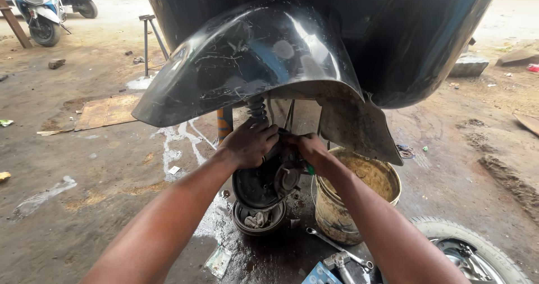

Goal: The person works on a vehicle's rear wheel hub assembly, using a screwdriver to manipulate internal components and a wrench to tighten bolts. They handle a small plastic package containing parts and use a grease gun to apply lubricant to the mechanism.

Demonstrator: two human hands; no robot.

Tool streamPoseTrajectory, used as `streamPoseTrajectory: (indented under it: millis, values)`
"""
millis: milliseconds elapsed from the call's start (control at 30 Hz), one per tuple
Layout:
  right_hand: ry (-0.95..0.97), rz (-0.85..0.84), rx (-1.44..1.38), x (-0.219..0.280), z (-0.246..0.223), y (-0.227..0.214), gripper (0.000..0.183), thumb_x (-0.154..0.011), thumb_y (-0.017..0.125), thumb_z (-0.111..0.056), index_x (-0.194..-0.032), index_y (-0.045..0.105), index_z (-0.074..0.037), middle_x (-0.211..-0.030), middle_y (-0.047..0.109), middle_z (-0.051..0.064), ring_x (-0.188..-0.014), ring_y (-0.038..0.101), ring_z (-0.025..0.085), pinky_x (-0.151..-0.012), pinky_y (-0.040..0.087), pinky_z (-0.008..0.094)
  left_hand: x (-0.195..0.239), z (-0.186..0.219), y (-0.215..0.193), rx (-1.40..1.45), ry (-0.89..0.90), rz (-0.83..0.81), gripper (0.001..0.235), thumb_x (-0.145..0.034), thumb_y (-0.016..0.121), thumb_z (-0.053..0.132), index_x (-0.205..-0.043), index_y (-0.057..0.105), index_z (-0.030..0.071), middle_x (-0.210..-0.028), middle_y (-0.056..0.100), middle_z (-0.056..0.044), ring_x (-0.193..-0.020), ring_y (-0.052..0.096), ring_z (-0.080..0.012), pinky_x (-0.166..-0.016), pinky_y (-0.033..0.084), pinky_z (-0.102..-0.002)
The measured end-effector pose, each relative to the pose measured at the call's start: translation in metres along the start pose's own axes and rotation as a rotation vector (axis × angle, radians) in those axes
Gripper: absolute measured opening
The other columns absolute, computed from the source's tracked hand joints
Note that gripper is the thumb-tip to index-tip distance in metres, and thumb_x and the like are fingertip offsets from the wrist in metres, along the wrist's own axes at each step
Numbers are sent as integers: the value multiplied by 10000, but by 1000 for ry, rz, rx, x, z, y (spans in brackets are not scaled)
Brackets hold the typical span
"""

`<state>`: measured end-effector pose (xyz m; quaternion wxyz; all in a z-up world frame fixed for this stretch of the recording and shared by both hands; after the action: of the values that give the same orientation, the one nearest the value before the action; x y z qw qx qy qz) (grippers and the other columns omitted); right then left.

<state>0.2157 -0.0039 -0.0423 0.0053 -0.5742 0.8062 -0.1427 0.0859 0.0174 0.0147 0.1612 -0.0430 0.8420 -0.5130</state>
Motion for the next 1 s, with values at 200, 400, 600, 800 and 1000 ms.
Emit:
streamPoseTrajectory:
  millis: [200,400,600,800,1000]
  values:
    - [66,1,3,27,6,-49,334,-970,601,-342,-1012,770,-57,-826,677,23,-571,462,110,-491,376,314,4,14,11,-20,74,167,452,-978,538,161,-1418,550,61,-1486,509,-142,-1360,487,-314,-1145,344,-516]
    - [167,3,23,52,59,-96,295,-989,603,-315,-1022,748,-59,-811,684,2,-582,460,96,-489,393,291,61,-7,-21,156,-33,198,554,-790,636,150,-1336,584,69,-1455,502,-194,-1336,450,-435,-1056,351,-610]
    - [273,-46,37,65,111,-96,261,-990,561,-291,-1007,772,-137,-790,654,-9,-579,485,100,-506,438,279,63,50,-59,247,201,368,370,-827,595,55,-1180,667,-29,-1056,684,-155,-1004,673,-292,-884,573,-413]
    - [391,-123,106,98,146,-86,293,-987,553,-386,-969,723,-148,-730,556,-48,-535,430,74,-463,363,265,-1,165,-52,379,290,430,399,-791,707,260,-1042,681,-50,-913,721,-221,-870,716,-370,-785,586,-451]
    - [458,-113,-21,138,182,-92,287,-994,514,-428,-977,666,-186,-736,574,-57,-506,425,63,-445,351,246,-48,214,52,865,-115,-44,323,-872,746,284,-1088,725,45,-994,755,-208,-956,732,-325,-859,578,-432]
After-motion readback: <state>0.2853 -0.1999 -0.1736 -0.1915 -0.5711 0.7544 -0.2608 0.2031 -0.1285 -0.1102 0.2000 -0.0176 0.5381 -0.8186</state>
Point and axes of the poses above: each hand's wrist, its own x-axis away from the middle knuckle, its own y-axis out of the palm, z = x × y, the point moved 10 cm from there along -x, towards the middle knuckle
